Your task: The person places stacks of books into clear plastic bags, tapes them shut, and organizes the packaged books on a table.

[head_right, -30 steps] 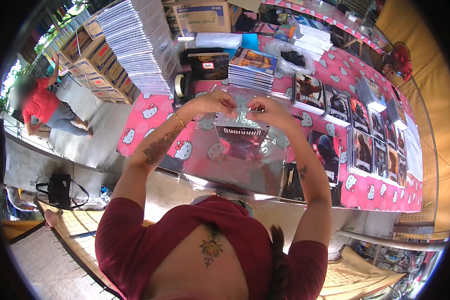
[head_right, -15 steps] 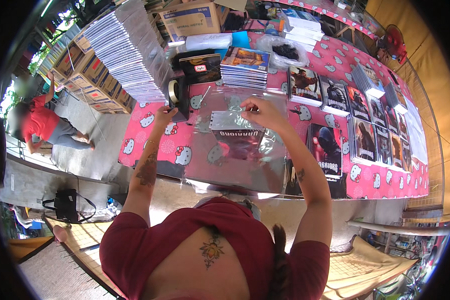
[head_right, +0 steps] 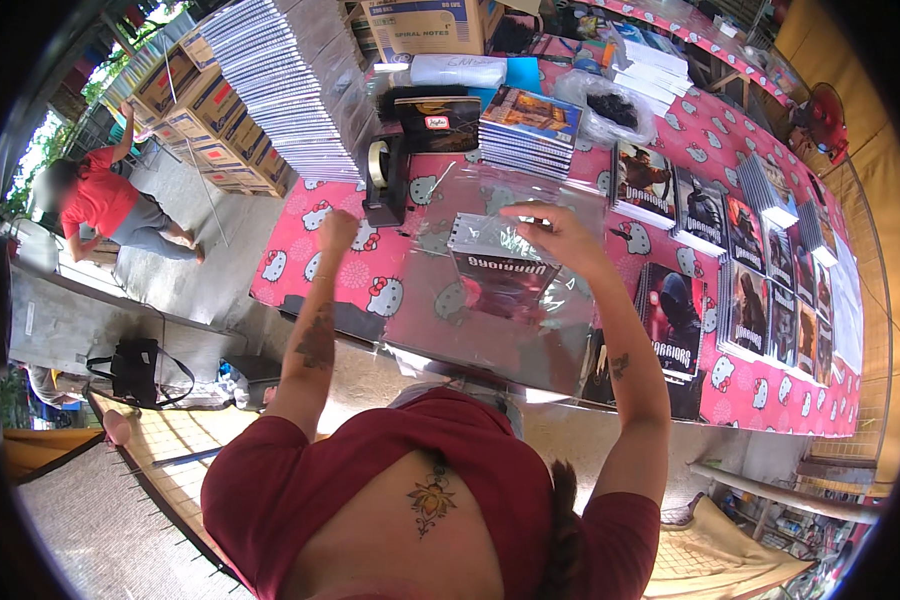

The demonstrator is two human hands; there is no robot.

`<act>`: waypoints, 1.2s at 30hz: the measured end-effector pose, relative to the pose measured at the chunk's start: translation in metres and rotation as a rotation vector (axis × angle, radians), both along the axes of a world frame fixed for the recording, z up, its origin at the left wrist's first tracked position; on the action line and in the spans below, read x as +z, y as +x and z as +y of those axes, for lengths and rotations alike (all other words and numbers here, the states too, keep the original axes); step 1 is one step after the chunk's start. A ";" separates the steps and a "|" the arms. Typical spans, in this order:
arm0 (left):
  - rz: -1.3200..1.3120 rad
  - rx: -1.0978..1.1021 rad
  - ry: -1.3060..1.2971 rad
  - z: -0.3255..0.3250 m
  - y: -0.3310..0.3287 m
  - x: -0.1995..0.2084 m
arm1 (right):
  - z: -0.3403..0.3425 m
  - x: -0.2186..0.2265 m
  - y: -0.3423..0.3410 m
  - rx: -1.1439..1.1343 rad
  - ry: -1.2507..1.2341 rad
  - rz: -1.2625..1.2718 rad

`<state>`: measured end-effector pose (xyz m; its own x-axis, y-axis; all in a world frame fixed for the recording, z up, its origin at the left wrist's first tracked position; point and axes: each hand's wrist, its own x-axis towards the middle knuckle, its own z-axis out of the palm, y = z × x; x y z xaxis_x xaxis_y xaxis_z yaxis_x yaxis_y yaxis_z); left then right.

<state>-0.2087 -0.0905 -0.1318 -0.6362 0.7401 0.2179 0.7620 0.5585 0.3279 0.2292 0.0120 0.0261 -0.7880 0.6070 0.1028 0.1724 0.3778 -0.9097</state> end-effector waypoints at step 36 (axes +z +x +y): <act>-0.553 -0.901 0.980 0.017 0.143 0.284 | -0.037 0.029 0.020 -0.345 -0.002 0.671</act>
